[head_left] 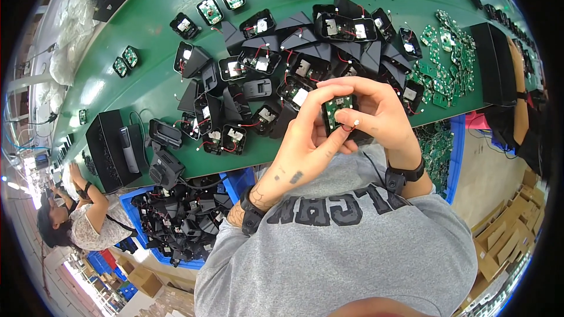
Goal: The person picks up a plastic housing and a circuit board, fits the board into the housing, and plugs a small white connector into the board before placing the unit on the workbench.
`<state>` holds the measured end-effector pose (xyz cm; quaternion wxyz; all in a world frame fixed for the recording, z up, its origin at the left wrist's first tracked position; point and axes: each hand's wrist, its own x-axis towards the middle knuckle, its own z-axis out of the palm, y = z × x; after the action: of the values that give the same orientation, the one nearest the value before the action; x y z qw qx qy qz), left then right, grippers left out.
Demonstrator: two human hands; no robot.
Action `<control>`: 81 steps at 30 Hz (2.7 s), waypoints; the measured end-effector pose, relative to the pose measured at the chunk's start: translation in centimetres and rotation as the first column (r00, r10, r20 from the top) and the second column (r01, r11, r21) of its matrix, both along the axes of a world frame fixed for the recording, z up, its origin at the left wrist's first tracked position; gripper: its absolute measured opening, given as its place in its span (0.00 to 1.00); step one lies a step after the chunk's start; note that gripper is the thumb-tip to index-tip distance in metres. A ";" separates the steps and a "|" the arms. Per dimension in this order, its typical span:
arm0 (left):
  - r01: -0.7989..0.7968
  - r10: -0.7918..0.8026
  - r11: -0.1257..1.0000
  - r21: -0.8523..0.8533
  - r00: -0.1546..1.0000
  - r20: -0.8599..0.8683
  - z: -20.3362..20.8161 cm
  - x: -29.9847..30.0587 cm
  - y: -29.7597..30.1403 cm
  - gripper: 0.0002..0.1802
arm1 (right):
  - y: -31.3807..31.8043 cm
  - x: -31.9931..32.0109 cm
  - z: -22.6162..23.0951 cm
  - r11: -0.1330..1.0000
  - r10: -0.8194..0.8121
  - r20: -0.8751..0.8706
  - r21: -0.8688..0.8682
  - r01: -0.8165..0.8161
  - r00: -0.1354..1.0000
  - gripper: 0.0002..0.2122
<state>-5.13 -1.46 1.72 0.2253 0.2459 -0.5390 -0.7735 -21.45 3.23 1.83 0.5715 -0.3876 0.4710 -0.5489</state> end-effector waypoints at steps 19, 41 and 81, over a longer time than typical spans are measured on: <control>-0.175 0.361 0.670 -0.722 0.926 0.111 -0.7 -0.6 -0.3 0.25 | -0.3 0.4 -1.2 0.799 -0.487 -0.489 -0.584 0.144 0.724 0.08; -0.288 0.297 0.950 0.124 0.953 -0.061 0.6 0.5 -0.2 0.21 | 0.8 0.1 -0.7 0.864 -0.403 -0.649 -0.502 0.035 0.645 0.05; -0.369 0.452 0.704 -0.607 0.892 -0.017 -1.2 0.6 1.8 0.25 | 0.6 0.5 0.0 0.933 -0.236 -0.692 -0.359 -0.042 0.682 0.06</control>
<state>-4.50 0.30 0.55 0.4209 0.3273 -0.6989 -0.4767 -20.97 3.79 1.81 0.2306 -0.6408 0.5742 -0.4544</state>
